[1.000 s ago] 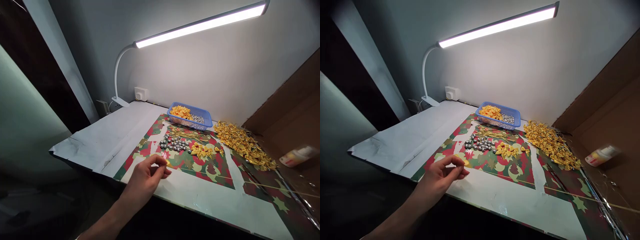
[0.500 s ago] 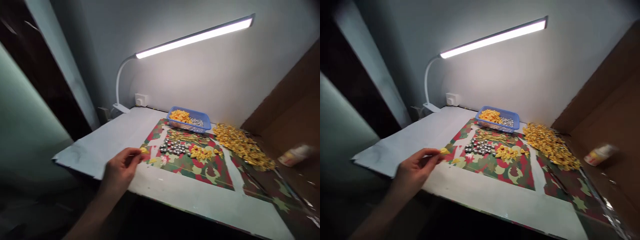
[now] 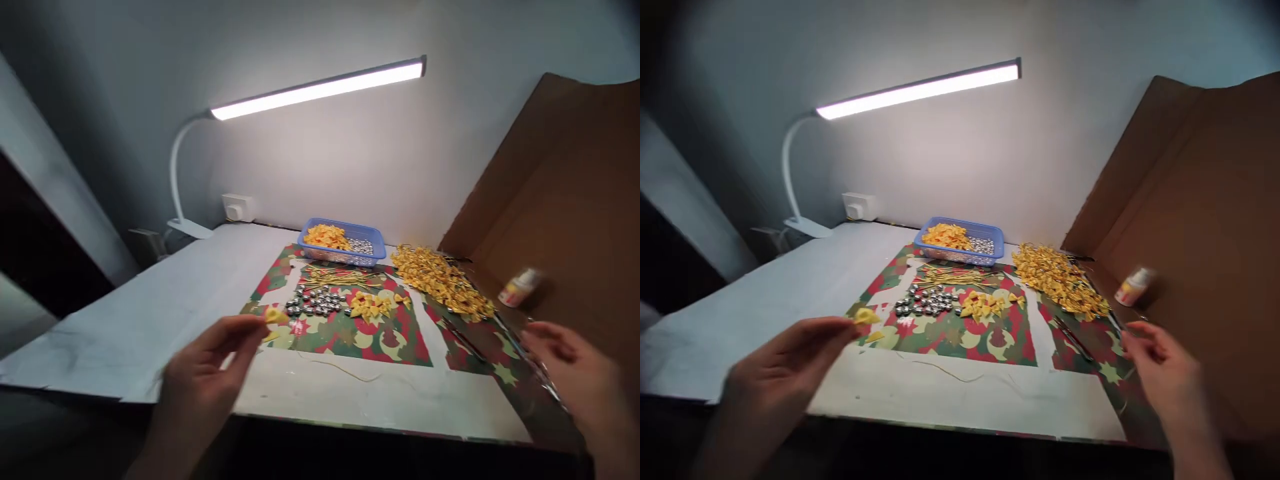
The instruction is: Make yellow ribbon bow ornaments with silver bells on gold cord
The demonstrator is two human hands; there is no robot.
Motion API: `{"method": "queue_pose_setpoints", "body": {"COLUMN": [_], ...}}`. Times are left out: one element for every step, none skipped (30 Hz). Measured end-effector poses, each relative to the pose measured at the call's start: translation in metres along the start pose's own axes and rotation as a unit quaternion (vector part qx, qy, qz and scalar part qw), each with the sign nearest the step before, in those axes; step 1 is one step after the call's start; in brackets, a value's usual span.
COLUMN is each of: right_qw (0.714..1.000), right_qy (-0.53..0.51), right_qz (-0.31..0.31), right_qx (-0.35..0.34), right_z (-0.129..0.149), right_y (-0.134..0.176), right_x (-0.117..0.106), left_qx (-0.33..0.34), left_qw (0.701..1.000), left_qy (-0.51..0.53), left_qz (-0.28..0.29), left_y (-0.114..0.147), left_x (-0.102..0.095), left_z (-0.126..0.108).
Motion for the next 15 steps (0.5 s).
{"method": "queue_pose_setpoints", "body": {"right_qw": [1.000, 0.998, 0.995, 0.988, 0.977, 0.957, 0.899, 0.815, 0.733, 0.676, 0.657, 0.672, 0.704, 0.741, 0.772], "right_qy": [-0.014, -0.031, -0.057, -0.091, -0.127, -0.174, -0.269, -0.362, -0.441, -0.482, -0.496, -0.492, -0.473, -0.445, -0.414], "right_qz": [0.026, 0.054, 0.074, 0.111, 0.157, 0.215, 0.335, 0.446, 0.514, 0.554, 0.563, 0.547, 0.519, 0.484, 0.450], "right_qx": [-0.005, -0.019, -0.034, -0.052, -0.075, -0.091, -0.090, -0.082, -0.066, -0.065, -0.066, -0.080, -0.106, -0.137, -0.175], "right_z": [0.014, 0.032, 0.055, 0.081, 0.109, 0.138, 0.167, 0.194, 0.217, 0.236, 0.248, 0.255, 0.258, 0.258, 0.255], "right_y": [0.007, 0.018, 0.031, 0.047, 0.064, 0.080, 0.097, 0.113, 0.124, 0.132, 0.136, 0.137, 0.136, 0.135, 0.134], "right_x": [0.021, 0.039, 0.053, 0.064, 0.072, 0.078, 0.085, 0.089, 0.090, 0.089, 0.087, 0.085, 0.082, 0.078, 0.074], "left_qx": [0.015, 0.037, 0.058, 0.079, 0.100, 0.119, 0.140, 0.159, 0.177, 0.195, 0.219, 0.239, 0.258, 0.278, 0.291], "left_qw": [1.000, 0.999, 0.998, 0.996, 0.993, 0.990, 0.986, 0.983, 0.979, 0.975, 0.969, 0.964, 0.958, 0.952, 0.947], "left_qy": [0.000, 0.005, 0.000, -0.013, -0.024, -0.032, -0.037, -0.040, -0.043, -0.049, -0.055, -0.068, -0.086, -0.104, -0.117], "left_qz": [0.007, 0.019, 0.033, 0.050, 0.061, 0.071, 0.080, 0.088, 0.094, 0.097, 0.098, 0.096, 0.091, 0.080, 0.065], "left_y": [0.005, 0.010, 0.014, 0.017, 0.020, 0.023, 0.025, 0.026, 0.027, 0.029, 0.030, 0.030, 0.031, 0.030, 0.029], "left_x": [0.004, 0.008, 0.011, 0.013, 0.015, 0.016, 0.016, 0.017, 0.017, 0.018, 0.018, 0.019, 0.019, 0.018, 0.017], "left_z": [-0.009, -0.019, -0.028, -0.036, -0.043, -0.049, -0.053, -0.056, -0.057, -0.057, -0.056, -0.053, -0.050, -0.045, -0.038]}}
Point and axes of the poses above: each hand's wrist, its own y-axis away from the middle knuckle, its own x-axis out of the palm, z = x × y, the point moved 3 cm from there along -y, towards the middle knuckle, and after that the axes turned 8 degrees about y, right-handed, at the moved point
